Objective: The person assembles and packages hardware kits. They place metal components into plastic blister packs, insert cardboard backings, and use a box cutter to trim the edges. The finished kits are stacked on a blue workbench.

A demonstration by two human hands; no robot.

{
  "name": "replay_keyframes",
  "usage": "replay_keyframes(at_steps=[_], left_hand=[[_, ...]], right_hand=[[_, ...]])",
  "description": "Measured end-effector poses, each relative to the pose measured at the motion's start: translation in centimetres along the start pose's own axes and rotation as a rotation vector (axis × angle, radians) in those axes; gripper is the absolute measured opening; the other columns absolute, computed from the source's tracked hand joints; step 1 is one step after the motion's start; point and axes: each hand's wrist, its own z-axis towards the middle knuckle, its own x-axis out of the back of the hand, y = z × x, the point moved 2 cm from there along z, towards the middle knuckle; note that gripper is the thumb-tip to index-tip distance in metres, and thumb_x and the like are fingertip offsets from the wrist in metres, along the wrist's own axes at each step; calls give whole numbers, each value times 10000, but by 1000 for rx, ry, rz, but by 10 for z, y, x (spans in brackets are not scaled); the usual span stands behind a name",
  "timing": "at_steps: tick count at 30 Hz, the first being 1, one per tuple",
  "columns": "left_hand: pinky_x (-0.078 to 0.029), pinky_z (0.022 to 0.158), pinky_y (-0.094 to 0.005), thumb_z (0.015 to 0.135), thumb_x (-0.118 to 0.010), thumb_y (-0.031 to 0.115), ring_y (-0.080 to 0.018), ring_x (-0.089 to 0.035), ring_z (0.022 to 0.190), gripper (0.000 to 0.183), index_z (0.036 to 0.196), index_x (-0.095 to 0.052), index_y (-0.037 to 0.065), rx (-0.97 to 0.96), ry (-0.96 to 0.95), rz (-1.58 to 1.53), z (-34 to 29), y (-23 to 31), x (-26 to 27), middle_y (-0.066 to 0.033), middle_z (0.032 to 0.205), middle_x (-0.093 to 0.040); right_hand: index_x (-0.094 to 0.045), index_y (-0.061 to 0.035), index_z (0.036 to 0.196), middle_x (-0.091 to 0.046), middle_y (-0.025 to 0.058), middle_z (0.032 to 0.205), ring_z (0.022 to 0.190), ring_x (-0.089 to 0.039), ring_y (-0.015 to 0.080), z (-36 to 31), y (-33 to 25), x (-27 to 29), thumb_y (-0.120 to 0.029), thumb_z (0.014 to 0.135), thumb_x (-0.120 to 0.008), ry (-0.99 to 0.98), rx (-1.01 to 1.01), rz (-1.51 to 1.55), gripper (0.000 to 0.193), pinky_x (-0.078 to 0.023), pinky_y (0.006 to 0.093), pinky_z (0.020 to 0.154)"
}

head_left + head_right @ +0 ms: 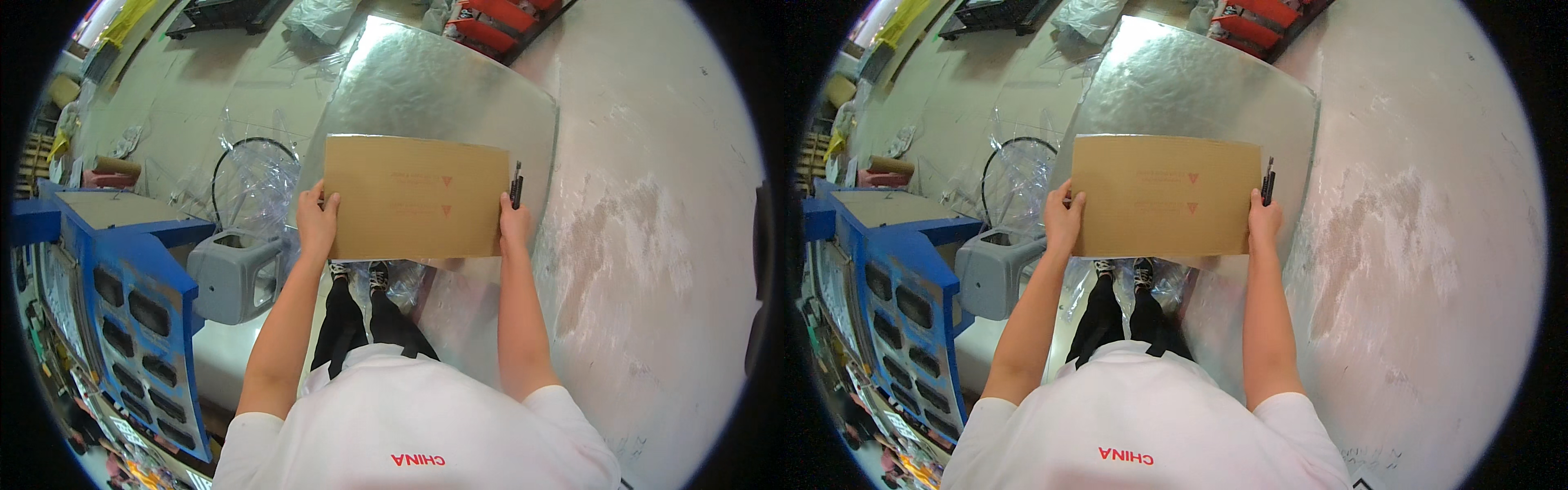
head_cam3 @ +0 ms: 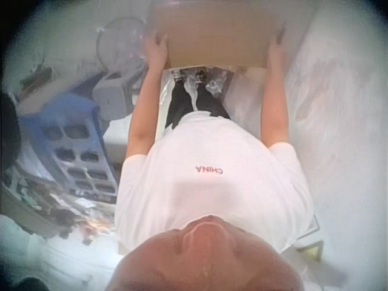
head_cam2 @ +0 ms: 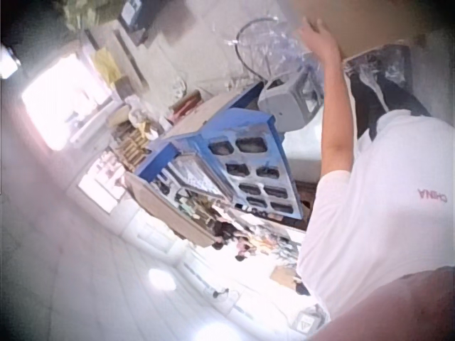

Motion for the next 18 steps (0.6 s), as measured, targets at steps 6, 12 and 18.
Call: replay_keyframes(at_steps=[6, 12, 18], left_hand=[[-526, 943, -410, 907, -762, 136, -304, -649, 1036, 422, 1313, -657, 81, -41, 5, -10, 11, 1, 12, -135, 1173, -598], [-536, 953, -394, 908, -764, 111, -281, -667, 1055, 426, 1319, -657, 73, -30, -71, -62, 16, 4, 27, -136, 1181, -614], [-539, 961, -370, 926, -742, 86, -233, -686, 1058, 373, 1285, -653, 37, 85, -100, -315, 23, -2, 11, -118, 1169, -677]], right_hand=[[-705, 46, 924, -726, 205, 900, 875, -688, 368, -11, -10, -7, -454, 940, -741, 29, -41, 15, 501, -517, 465, 825], [-689, 25, 897, -718, 186, 883, 844, -672, 352, -18, -14, -7, -450, 937, -745, 36, -54, 67, 480, -509, 459, 808], [-666, 9, 930, -687, 139, 875, 806, -629, 283, -6, 2, -12, -416, 941, -754, 16, -57, 151, 435, -495, 417, 778]])
